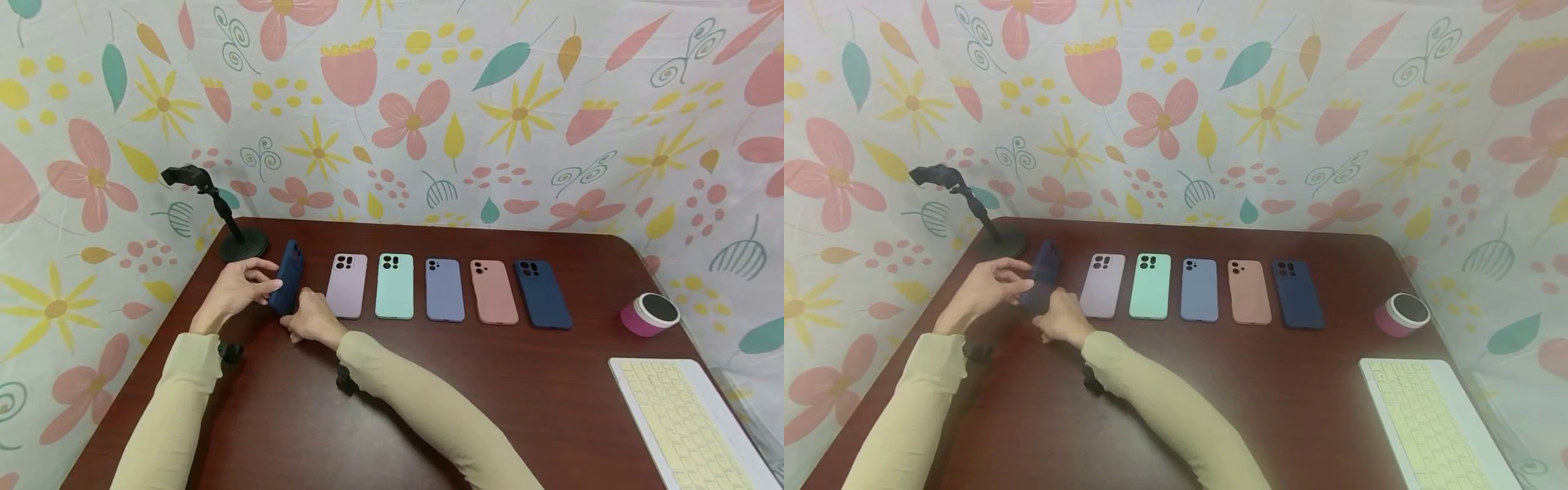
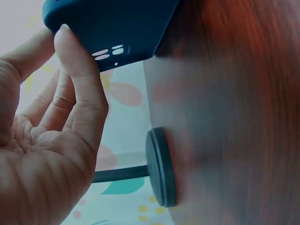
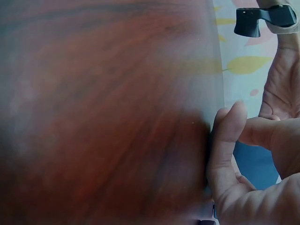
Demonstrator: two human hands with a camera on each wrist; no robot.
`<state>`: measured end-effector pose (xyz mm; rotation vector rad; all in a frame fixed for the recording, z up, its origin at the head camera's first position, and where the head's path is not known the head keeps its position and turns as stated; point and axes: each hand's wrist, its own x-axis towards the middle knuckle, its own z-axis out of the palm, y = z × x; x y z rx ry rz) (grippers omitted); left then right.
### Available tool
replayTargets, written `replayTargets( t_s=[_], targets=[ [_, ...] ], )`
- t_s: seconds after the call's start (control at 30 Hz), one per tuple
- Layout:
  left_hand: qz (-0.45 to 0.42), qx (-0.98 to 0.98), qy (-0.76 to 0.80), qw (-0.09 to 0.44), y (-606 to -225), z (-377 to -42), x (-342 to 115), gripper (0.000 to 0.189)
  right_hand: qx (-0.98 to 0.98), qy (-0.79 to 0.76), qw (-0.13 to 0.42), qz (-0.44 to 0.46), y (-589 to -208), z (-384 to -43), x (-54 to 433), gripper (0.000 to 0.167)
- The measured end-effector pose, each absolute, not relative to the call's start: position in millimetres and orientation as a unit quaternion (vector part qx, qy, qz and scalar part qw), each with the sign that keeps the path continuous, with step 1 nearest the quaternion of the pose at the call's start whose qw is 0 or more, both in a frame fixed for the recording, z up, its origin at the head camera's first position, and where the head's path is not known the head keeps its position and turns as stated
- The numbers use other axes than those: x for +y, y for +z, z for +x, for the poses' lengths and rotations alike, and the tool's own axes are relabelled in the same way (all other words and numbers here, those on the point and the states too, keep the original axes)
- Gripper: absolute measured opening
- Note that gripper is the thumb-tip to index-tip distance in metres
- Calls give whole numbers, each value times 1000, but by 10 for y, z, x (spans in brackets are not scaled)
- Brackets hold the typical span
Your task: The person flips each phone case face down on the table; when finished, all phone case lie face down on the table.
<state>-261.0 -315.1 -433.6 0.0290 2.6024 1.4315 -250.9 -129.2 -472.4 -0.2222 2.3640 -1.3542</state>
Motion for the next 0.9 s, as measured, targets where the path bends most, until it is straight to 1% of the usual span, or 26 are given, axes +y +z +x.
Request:
replayTargets(
  t_s=[0.1,0.2,0.53,0.77,0.9],
  targets=[
    [6,881,467,78,-4327,-2605,-3170,44,848,-485,200,-77,-4722,-2506,-1291,40],
    [4,885,459,75,-4334,-2595,-3201,41,846,-488,200,-73,-4711,-2498,-1283,41],
    [13,884,460,82,-4394,-2570,-3305,44,848,-485,200,-74,-4725,-2493,-1289,54],
    [6,886,454,93,-4456,-2581,-3325,43,868,-446,206,-71,-4708,-2494,-1296,77],
    [2,889,444,112,-4471,-2597,-3317,48,870,-443,208,-66,-4667,-2479,-1273,75]
  ],
)
